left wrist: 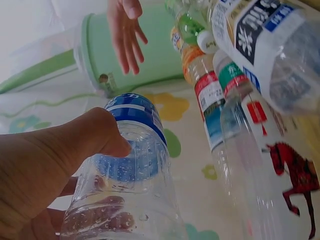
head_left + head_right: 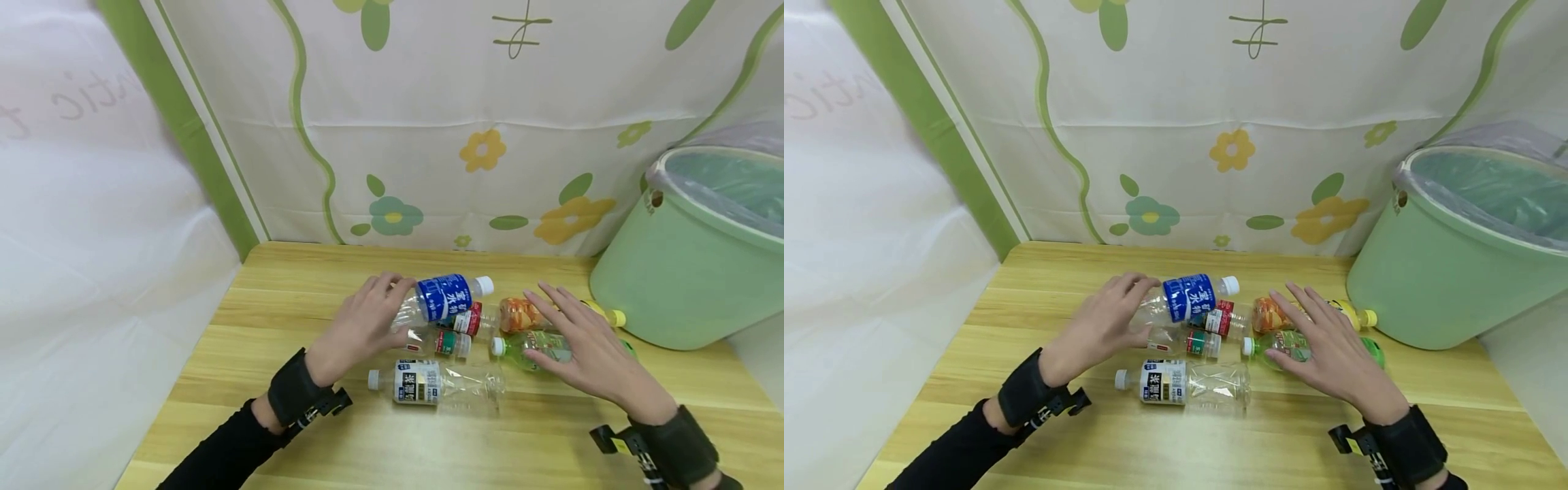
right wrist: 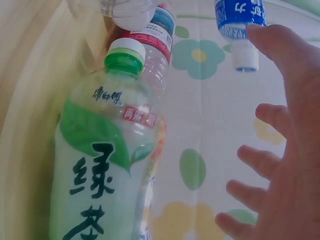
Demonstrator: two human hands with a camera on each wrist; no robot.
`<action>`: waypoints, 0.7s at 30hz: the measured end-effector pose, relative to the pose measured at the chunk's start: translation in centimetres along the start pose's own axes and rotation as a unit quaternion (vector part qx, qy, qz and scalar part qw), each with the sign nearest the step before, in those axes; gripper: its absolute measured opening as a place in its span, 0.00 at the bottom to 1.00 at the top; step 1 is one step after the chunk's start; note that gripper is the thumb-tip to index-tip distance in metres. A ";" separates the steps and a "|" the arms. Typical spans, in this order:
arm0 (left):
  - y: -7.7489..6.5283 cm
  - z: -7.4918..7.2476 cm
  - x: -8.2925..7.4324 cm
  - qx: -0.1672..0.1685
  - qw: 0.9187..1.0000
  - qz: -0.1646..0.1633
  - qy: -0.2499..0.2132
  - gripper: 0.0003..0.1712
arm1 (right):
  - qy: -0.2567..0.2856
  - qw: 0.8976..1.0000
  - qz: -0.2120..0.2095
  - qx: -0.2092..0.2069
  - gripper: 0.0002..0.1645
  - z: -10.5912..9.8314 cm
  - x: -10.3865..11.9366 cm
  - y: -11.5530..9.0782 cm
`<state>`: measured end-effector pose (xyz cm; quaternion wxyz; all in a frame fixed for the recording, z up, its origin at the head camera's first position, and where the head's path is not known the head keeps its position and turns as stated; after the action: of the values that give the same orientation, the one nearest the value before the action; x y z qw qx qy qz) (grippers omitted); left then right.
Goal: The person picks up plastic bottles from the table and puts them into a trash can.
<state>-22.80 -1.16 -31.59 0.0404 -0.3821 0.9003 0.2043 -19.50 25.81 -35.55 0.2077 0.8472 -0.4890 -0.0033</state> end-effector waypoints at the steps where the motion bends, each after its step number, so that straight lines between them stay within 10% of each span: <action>1: 0.2 0.2 -0.4 0.003 1.000 0.006 -0.001 0.41 | 0.001 1.000 -0.004 -0.002 0.60 0.0 0.1 0.1; 21: 1.8 2.5 -6.6 0.009 0.995 0.090 0.045 0.38 | -0.012 0.996 -0.076 -0.037 0.60 -0.3 4.2 1.6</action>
<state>-19.65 5.38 -31.79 -0.0156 -0.3081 0.9338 0.1813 -18.60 21.74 -33.83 0.2321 0.8734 -0.4256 -0.0472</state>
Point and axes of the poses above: each hand's wrist, its own y-axis towards the middle knuckle, its own z-axis out of the palm, x = y × z, the point moved 10 cm from there along y, towards the middle knuckle, and after that the axes turned 1 degree about z, right-handed, at the moved point
